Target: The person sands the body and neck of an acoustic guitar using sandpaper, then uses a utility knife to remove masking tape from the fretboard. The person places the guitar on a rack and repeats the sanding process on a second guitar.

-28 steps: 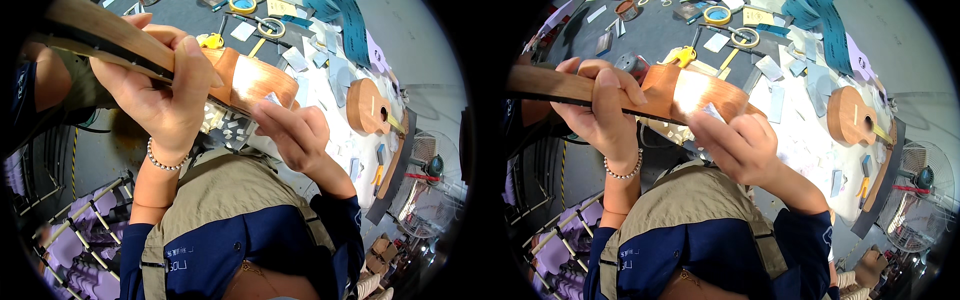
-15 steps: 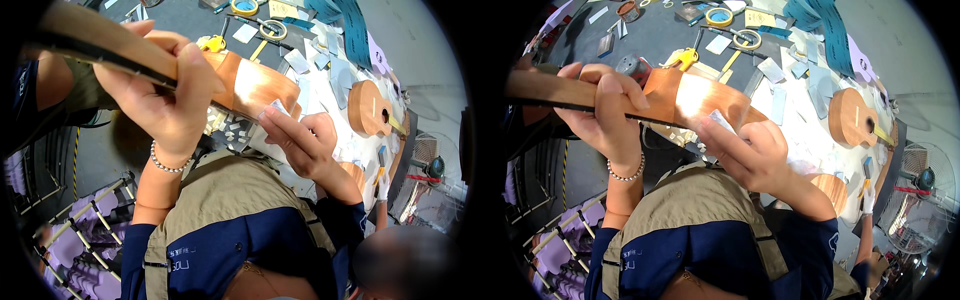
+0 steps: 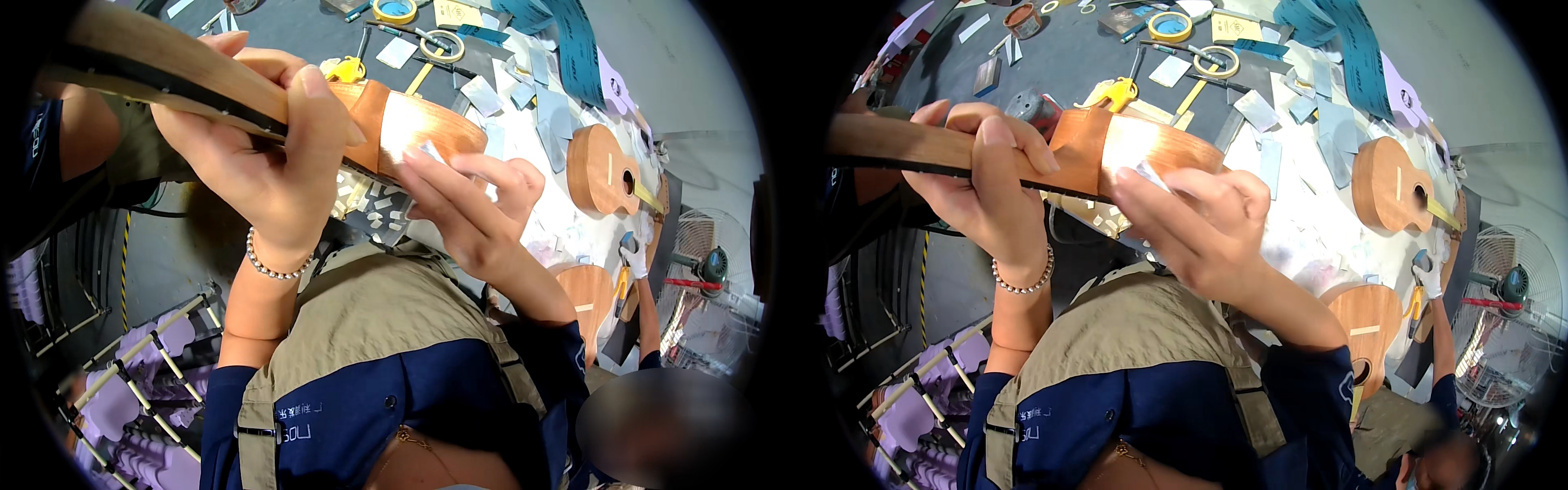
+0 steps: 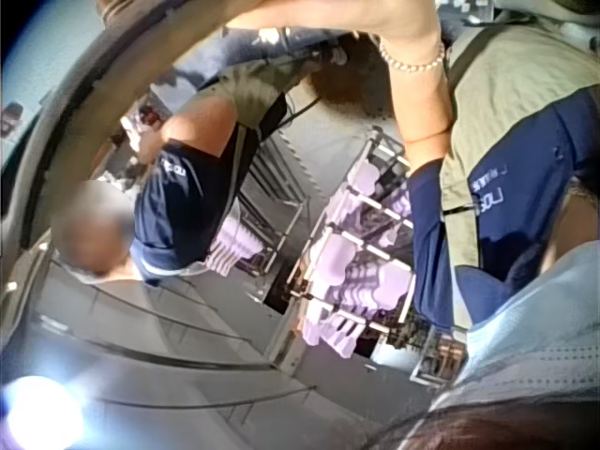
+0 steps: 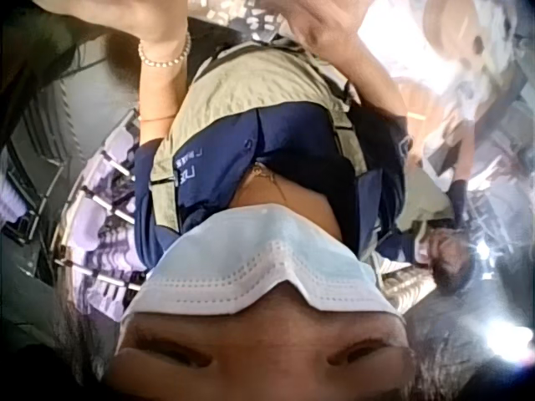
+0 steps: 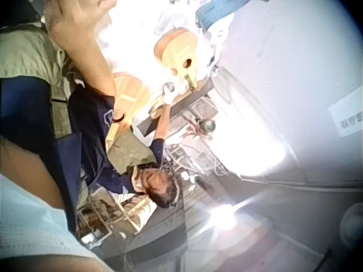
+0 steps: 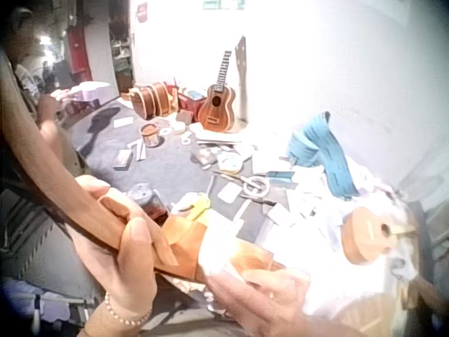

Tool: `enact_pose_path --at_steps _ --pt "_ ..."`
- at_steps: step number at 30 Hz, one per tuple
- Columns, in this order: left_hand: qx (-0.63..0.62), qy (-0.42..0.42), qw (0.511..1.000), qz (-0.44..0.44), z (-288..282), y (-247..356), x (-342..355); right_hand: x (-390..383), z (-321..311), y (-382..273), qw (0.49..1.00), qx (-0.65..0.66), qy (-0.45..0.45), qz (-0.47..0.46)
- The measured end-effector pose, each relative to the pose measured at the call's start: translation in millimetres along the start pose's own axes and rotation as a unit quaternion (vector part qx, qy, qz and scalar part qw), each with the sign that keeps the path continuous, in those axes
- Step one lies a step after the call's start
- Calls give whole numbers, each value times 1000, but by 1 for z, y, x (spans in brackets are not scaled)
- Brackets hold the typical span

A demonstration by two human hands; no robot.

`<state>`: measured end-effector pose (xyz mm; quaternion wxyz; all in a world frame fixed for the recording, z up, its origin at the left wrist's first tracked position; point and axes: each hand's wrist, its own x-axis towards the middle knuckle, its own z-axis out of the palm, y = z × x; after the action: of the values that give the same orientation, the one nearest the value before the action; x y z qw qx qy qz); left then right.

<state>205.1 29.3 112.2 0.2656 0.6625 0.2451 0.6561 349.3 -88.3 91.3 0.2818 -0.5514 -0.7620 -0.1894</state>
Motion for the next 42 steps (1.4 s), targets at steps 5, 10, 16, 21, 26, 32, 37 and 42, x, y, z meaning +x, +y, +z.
enact_pose_path --at_steps 5,10,16,21,26,32,37,42 --pt "-10 -1 1000 1 -1 -3 3 -18 -9 10 997 -78 -15 -10" --pt "-36 -17 999 16 3 -5 4 4 -1 1 999 -28 -30 -7" --pt "-36 -27 999 6 3 -5 2 0 4 1 998 -58 6 -11" --pt "-15 -19 1000 -4 -6 -4 2 -22 -13 12 995 -84 -43 34" --pt "-27 -4 1000 -2 -4 -7 1 -28 -8 9 996 -40 -24 71" --pt "-21 -36 999 8 -6 -4 0 -9 3 1 999 -19 -22 38" --pt "-23 -30 999 12 0 -5 0 -4 9 -4 999 -43 6 27" --pt "-33 -52 998 17 -5 -1 0 -21 -2 9 999 -11 -22 26"
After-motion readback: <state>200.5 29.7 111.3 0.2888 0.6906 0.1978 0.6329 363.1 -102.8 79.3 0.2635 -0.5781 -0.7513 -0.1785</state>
